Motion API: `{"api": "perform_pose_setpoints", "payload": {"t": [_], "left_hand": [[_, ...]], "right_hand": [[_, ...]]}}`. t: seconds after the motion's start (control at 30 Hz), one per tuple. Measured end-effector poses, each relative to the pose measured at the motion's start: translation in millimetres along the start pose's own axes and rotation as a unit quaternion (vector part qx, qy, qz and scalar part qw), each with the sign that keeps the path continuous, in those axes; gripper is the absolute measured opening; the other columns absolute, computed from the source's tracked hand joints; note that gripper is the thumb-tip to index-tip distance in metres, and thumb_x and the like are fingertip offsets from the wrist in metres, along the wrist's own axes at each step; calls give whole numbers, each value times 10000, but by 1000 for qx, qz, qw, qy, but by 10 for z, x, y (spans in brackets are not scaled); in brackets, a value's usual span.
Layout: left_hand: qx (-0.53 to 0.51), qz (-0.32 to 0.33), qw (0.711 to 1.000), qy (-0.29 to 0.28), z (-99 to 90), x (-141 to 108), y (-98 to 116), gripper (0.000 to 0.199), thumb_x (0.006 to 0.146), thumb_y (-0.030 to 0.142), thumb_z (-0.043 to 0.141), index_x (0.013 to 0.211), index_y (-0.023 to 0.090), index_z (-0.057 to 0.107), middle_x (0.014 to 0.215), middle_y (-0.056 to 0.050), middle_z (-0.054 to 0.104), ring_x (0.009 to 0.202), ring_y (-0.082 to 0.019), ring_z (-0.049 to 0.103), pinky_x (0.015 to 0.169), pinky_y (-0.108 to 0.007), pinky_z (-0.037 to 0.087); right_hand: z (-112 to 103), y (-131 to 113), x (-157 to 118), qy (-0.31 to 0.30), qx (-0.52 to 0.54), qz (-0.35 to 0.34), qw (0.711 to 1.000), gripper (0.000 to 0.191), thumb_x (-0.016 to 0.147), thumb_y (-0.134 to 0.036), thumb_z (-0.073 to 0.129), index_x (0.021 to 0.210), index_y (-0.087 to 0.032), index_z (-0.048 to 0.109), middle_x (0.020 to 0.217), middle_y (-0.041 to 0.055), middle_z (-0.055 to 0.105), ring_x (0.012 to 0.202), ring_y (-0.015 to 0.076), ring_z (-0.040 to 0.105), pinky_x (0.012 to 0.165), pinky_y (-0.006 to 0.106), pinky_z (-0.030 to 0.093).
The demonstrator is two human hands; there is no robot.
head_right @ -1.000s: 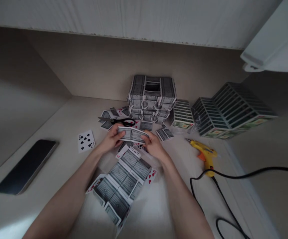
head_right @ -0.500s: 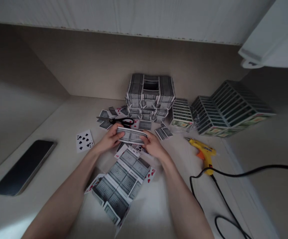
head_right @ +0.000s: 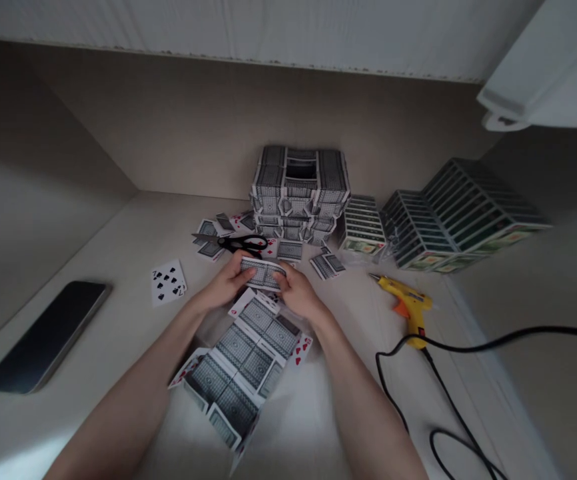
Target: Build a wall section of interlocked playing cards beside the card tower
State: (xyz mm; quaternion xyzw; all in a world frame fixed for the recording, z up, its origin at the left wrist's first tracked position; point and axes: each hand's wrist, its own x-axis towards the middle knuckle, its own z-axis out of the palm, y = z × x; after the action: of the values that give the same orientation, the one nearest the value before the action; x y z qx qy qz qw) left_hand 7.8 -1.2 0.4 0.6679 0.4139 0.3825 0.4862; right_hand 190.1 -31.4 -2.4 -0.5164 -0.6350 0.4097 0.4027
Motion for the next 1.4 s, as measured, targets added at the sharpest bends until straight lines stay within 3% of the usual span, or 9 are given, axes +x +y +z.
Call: {"api": "perform_pose_setpoints", "payload": {"t": [0.27, 0.37, 0.53, 0.63, 0.77, 0.97, 1.17, 1.27, 1.4], "left_hand": [[0, 6, 1000, -5, 29, 11, -50, 201, 786, 311, 552, 909, 182, 458, 756, 18, 485, 704, -126, 468, 632, -234, 408], [-56, -15, 998, 16, 24, 21, -71, 235, 776, 341, 572, 914, 196, 450, 684, 39, 473, 549, -93, 450, 483, -201, 377], [-123, -52, 991, 9, 18, 18, -78, 285, 767, 387, 594, 927, 226, 422, 552, 78, 425, 318, -52, 346, 305, -178, 258], [-128, -47, 990, 16, 25, 16, -84, 286, 757, 383, 610, 922, 228, 435, 561, 70, 450, 315, -58, 386, 293, -182, 290], [-136, -47, 989, 15, 29, 19, -83, 297, 752, 388, 615, 928, 230, 435, 589, 65, 468, 308, -58, 404, 284, -189, 313], [-153, -53, 987, 15, 21, 8, -4, 306, 751, 380, 619, 929, 223, 426, 587, 68, 482, 304, -61, 418, 288, -190, 316], [-161, -48, 986, -1, -6, -5, 43, 347, 739, 290, 636, 1016, 218, 439, 528, 74, 469, 321, -68, 432, 299, -170, 295], [-157, -31, 987, -5, -20, -2, 46, 454, 723, 241, 645, 1116, 231, 415, 530, 75, 482, 346, -75, 455, 316, -167, 330], [-190, -17, 982, 9, -32, 16, 49, 546, 727, 235, 637, 1184, 260, 338, 500, 87, 490, 345, -89, 467, 323, -168, 352]], "right_hand": [[52, -55, -55, 27, -44, -21, 998, 237, 866, -385, 408, 870, -234, 592, 527, -25, 551, 486, 153, 519, 504, 264, 420], [36, -32, -69, 109, -80, -22, 991, 296, 899, -391, 325, 943, -221, 563, 578, -6, 579, 508, 160, 538, 539, 273, 431], [-120, 90, -26, 286, -291, -50, 912, 213, 835, -238, 389, 911, -172, 577, 839, 90, 626, 847, 236, 538, 771, 362, 419], [-189, 141, -4, 316, -359, -50, 877, 213, 756, -177, 443, 922, -157, 575, 897, 111, 604, 925, 269, 486, 808, 405, 402], [-189, 162, -6, 321, -394, -28, 861, 312, 711, -172, 485, 1012, -125, 549, 995, 149, 573, 987, 296, 457, 857, 449, 383], [-179, 192, -3, 340, -319, -32, 884, 340, 742, -165, 457, 1067, -120, 543, 1117, 163, 555, 1051, 273, 491, 907, 439, 395], [-130, 67, -32, 352, -210, -107, 905, 241, 861, -254, 388, 969, -150, 577, 1057, 146, 605, 1041, 231, 540, 930, 426, 414], [-65, 37, -30, 370, -79, -71, 923, 222, 854, -358, 433, 967, -182, 509, 922, 102, 609, 846, 212, 605, 774, 403, 508], [0, 41, 25, 294, 179, -8, 939, 331, 778, -420, 544, 1017, -248, 393, 935, 33, 574, 606, 150, 605, 508, 333, 548]]}}
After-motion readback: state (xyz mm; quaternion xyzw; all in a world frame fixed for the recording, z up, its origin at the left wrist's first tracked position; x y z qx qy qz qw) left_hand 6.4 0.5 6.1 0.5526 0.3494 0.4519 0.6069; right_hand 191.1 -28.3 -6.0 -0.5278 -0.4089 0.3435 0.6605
